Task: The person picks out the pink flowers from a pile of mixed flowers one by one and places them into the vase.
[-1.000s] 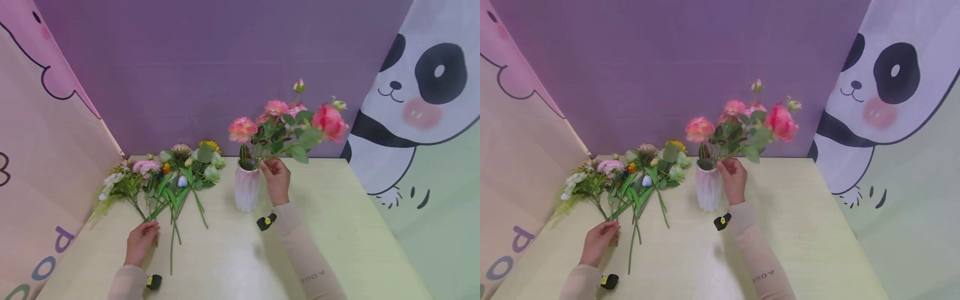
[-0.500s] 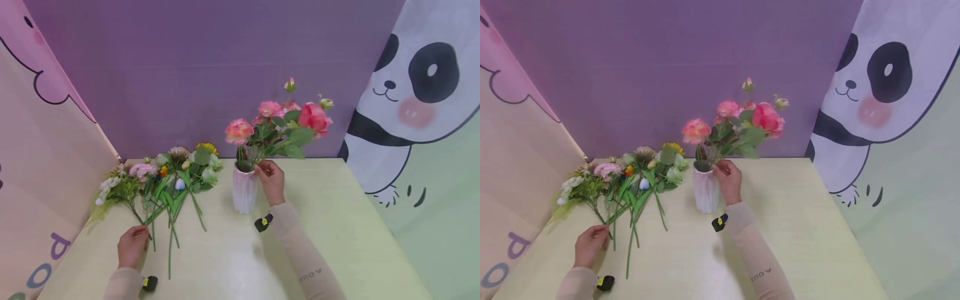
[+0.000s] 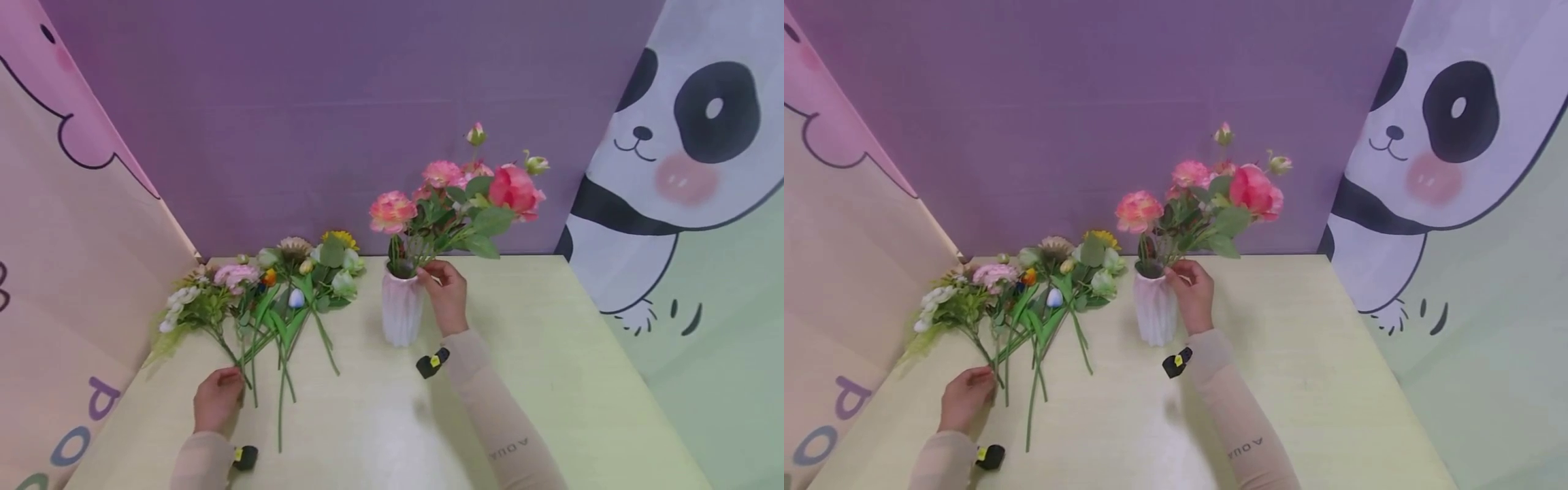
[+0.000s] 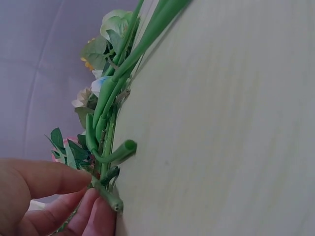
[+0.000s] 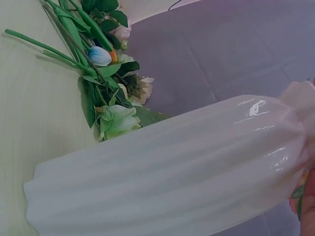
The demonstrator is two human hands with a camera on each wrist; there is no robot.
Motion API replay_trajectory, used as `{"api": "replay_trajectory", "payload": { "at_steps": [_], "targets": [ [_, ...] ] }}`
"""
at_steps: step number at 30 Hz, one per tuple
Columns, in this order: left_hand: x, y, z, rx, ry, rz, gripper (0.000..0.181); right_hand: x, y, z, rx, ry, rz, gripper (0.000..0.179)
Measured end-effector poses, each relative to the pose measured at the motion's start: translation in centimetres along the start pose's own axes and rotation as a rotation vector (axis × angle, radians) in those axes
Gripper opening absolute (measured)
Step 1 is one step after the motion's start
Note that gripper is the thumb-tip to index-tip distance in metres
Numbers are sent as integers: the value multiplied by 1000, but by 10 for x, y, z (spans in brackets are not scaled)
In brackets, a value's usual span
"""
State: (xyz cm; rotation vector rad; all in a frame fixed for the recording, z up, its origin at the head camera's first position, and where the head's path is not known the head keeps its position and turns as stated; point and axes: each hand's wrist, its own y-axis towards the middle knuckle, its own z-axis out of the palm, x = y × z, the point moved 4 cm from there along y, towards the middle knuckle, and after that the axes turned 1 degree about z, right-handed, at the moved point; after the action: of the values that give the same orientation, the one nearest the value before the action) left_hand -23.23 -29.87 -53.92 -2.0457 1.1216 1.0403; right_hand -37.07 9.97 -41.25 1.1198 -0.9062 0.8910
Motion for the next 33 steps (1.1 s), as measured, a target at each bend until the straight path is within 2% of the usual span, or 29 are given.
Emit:
{"api": "replay_trajectory", "payload": {
  "at_steps": [5,9,15,19,21,25,33],
  "targets": [
    [3,4,3,88,-22,-8,32,-1,-4,-4,-22,-10,20,20],
    [6,8,6,148,-56,-17,34,-6,-15,-12,-17,-20,41,21],
    [3,10,8,168,-33,11,36,-21,-39,-24,-61,16,141,15],
    [5,11,8,183,-17,4,37,-29,-52,-28,-81,48,204,8],
    [6,11,8,198,-46,-18,38,-32,-58,-28,-89,55,233,5],
    [4,8,10,245,-166,-49,43,-38,-66,-28,-75,66,277,7],
    [-7,-1,24,315,-388,-75,49,-47,-78,-29,-37,85,329,6]
  ]
}}
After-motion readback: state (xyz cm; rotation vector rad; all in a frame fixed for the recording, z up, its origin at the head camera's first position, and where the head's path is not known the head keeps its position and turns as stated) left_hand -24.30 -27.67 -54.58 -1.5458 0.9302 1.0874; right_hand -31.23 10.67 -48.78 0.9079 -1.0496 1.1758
